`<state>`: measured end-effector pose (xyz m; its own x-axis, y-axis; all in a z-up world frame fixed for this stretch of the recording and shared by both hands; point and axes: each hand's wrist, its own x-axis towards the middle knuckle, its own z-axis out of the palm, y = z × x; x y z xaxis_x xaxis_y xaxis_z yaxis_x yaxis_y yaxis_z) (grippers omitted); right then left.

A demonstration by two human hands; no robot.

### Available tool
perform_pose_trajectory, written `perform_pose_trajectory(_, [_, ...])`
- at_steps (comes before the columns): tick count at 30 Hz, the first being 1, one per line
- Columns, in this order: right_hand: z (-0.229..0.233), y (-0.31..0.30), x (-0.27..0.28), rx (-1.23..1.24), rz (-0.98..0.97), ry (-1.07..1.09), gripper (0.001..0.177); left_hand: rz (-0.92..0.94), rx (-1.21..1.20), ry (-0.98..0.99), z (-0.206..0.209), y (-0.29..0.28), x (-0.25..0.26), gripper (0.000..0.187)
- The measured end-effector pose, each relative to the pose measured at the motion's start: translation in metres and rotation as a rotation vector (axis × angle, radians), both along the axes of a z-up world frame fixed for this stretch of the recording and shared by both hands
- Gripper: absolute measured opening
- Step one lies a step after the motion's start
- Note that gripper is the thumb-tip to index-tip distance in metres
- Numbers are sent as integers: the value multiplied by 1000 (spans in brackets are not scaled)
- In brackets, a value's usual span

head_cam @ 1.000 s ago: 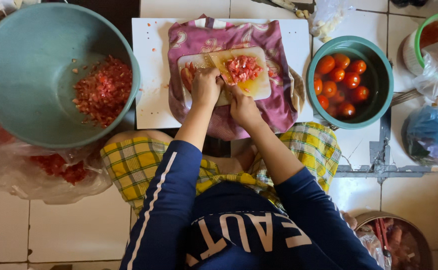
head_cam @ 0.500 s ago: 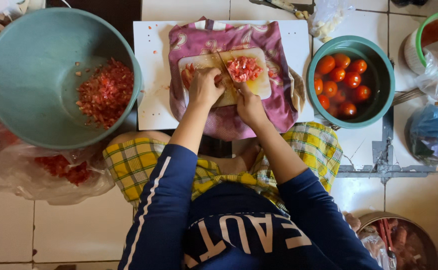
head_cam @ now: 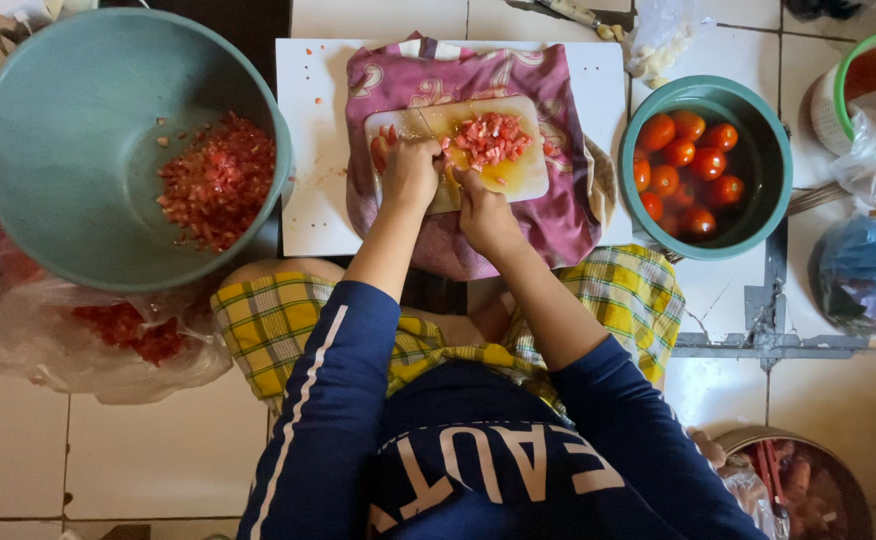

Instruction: The person slices tomatoes into thin strips and then dices them into small pieces on a cutting board. The diced tomatoes are transferred into a large bowl containing previously chopped tomatoes.

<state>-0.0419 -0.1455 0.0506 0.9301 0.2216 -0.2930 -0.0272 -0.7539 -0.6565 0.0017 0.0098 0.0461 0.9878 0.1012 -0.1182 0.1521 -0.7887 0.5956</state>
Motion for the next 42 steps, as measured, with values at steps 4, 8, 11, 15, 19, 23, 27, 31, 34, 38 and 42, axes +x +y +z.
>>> perform_pose_trajectory(4, [8, 16, 9, -80, 17, 7, 33, -16, 2, 35, -41, 1, 12, 11])
perform_pose_trajectory(8, [9, 17, 11, -100, 6, 25, 35, -20, -8, 78, -20, 0, 6, 14])
perform_pose_trajectory(11, [12, 11, 8, -122, 25, 19, 38, 27, -37, 42, -15, -4, 3, 14])
perform_pose_trajectory(15, [23, -6, -10, -212, 67, -6, 34, 34, -8, -37, -17, -5, 6, 11])
perform_pose_trajectory(19, [22, -11, -13, -342, 106, -40, 39, 40, 18, -49, -42, -4, 14, 12])
perform_pose_trajectory(23, [20, -10, -9, -235, 82, -48, 45, -16, 28, -59, -46, -4, 17, 11])
perform_pose_trajectory(27, [14, -14, 5, 77, -50, 5, 35, -11, 43, 66, -81, 1, 36, 13])
perform_pose_trajectory(31, [42, -12, -5, 130, -54, 3, 32, -7, -23, 52, -63, 1, 25, 12])
perform_pose_trajectory(34, [41, -8, -9, 74, 17, 6, 27, 19, -74, 40, -41, 2, 16, 14])
perform_pose_trajectory(38, [11, -5, -1, 2, 19, 28, 30, -25, -65, 55, -24, 2, 10, 14])
perform_pose_trajectory(42, [-26, 2, 16, -69, 26, 23, 28, -53, -27, -4, -34, 1, 12, 20])
